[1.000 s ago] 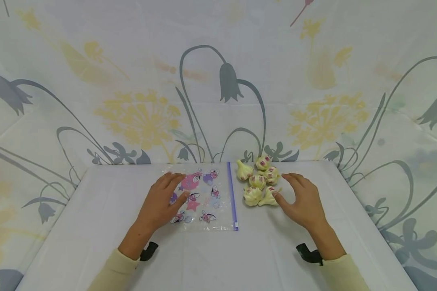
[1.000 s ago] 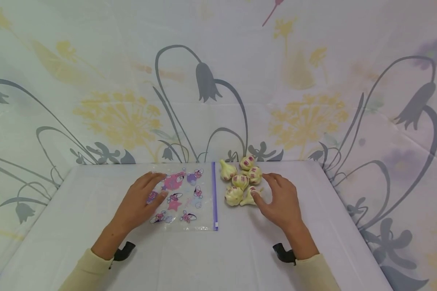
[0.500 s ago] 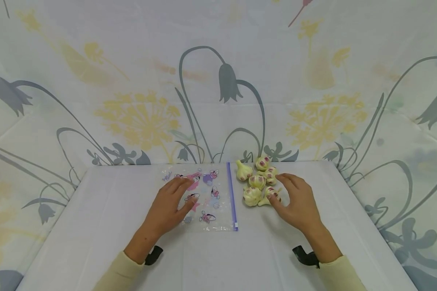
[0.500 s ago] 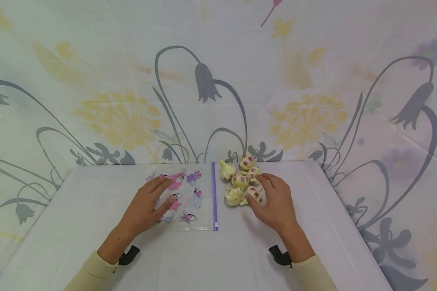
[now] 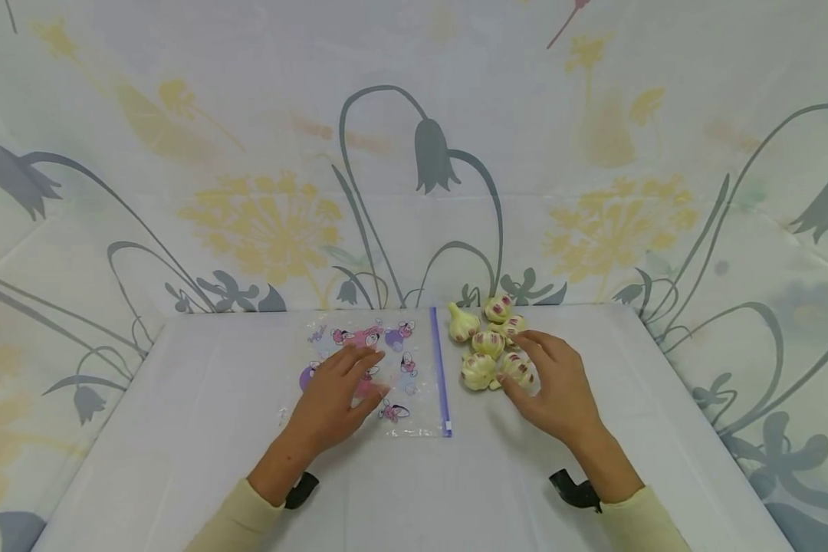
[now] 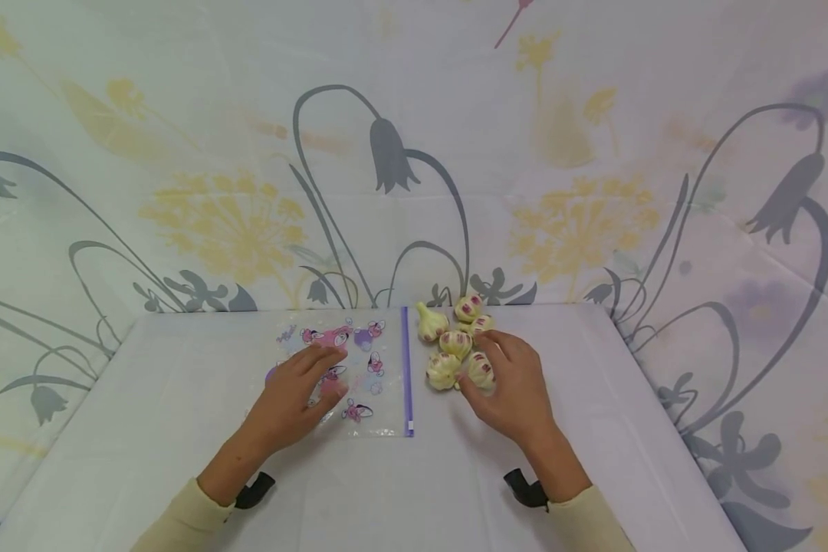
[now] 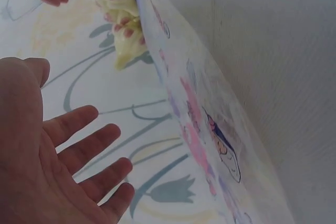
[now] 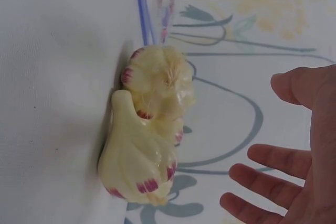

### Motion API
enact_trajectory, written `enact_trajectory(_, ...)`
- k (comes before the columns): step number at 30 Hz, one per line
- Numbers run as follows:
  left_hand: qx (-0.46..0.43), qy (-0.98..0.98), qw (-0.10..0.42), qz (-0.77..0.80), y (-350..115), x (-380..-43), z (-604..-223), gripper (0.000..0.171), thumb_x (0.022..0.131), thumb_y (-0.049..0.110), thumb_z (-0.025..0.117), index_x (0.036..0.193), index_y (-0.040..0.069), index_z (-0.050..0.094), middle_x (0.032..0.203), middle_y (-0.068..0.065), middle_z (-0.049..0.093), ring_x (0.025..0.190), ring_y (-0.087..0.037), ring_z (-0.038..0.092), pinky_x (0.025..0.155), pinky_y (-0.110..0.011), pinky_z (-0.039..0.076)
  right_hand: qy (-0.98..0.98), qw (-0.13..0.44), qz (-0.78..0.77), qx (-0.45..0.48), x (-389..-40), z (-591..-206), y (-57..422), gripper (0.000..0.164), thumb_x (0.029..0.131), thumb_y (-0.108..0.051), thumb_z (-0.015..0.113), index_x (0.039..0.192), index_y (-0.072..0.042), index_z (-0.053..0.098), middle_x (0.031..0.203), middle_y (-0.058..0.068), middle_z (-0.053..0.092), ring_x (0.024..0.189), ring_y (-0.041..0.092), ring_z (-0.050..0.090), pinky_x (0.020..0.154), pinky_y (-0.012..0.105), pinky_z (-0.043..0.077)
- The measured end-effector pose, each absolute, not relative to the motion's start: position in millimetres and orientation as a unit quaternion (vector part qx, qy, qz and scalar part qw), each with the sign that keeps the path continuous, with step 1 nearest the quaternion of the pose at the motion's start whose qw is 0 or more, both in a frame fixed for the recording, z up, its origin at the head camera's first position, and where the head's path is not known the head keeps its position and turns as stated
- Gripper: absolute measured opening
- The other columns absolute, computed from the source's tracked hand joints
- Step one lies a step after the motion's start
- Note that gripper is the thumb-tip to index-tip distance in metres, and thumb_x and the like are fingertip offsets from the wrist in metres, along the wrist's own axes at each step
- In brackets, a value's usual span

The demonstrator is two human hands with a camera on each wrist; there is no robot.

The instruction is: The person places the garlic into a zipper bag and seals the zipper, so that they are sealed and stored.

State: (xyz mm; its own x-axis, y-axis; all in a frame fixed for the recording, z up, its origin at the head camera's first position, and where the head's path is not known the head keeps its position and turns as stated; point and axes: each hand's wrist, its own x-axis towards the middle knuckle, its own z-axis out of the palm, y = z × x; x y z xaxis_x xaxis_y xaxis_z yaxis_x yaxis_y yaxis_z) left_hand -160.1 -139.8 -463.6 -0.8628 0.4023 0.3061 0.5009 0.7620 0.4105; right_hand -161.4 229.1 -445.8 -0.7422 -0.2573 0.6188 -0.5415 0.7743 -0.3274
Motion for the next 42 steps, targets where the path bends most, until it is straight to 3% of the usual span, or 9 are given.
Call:
enact_trajectory(7,-0.249,-0.934,0.092,-0.240,-133.1,-157.7,-467.4,0.057,0.104,0.041,0.067,0.154,0.017,0.056,0.156,-0.006,0.056,0.151,-0.036,0.043,0.122,-0.060,0.033,-0.898,0.283,0.243,0.233,-159.2,-446.1,222.0,0.051,0.079,-0.023,0.084,0.122,0.000,0.071,0.129,0.018,0.069,0.124,0.042,0.062,0.102,0.062,0.046)
enact_trajectory(22,-0.272,-0.942,0.057,-0.189,-121.4,-149.7,-481.0,0.058,0.100,0.042,0.072,0.152,0.018,0.059,0.157,-0.006,0.055,0.152,-0.040,0.042,0.120,-0.062,0.035,-0.894,0.271,0.243,0.260,-152.1,-448.9,204.4,0.052,0.079,-0.025,0.085,0.123,0.000,0.071,0.129,0.018,0.069,0.122,0.041,0.063,0.099,0.063,0.048)
enact_trajectory(34,-0.279,-0.944,0.032,-0.171,-114.2,-145.4,-486.8,0.058,0.099,0.040,0.075,0.151,0.020,0.060,0.161,-0.006,0.051,0.154,-0.040,0.038,0.120,-0.064,0.033,-0.907,0.233,0.237,0.260,-146.7,-457.2,191.4,0.055,0.082,-0.031,0.086,0.128,-0.005,0.071,0.130,0.009,0.067,0.123,0.034,0.061,0.092,0.057,0.049)
enact_trajectory(42,-0.278,-0.945,0.027,-0.171,-113.5,-144.2,-487.0,0.058,0.099,0.042,0.074,0.151,0.020,0.060,0.162,-0.006,0.051,0.155,-0.041,0.036,0.120,-0.065,0.032,-0.912,0.205,0.231,0.271,-142.1,-463.2,181.2,0.056,0.084,-0.032,0.086,0.130,-0.005,0.070,0.131,0.009,0.067,0.121,0.029,0.062,0.101,0.052,0.051)
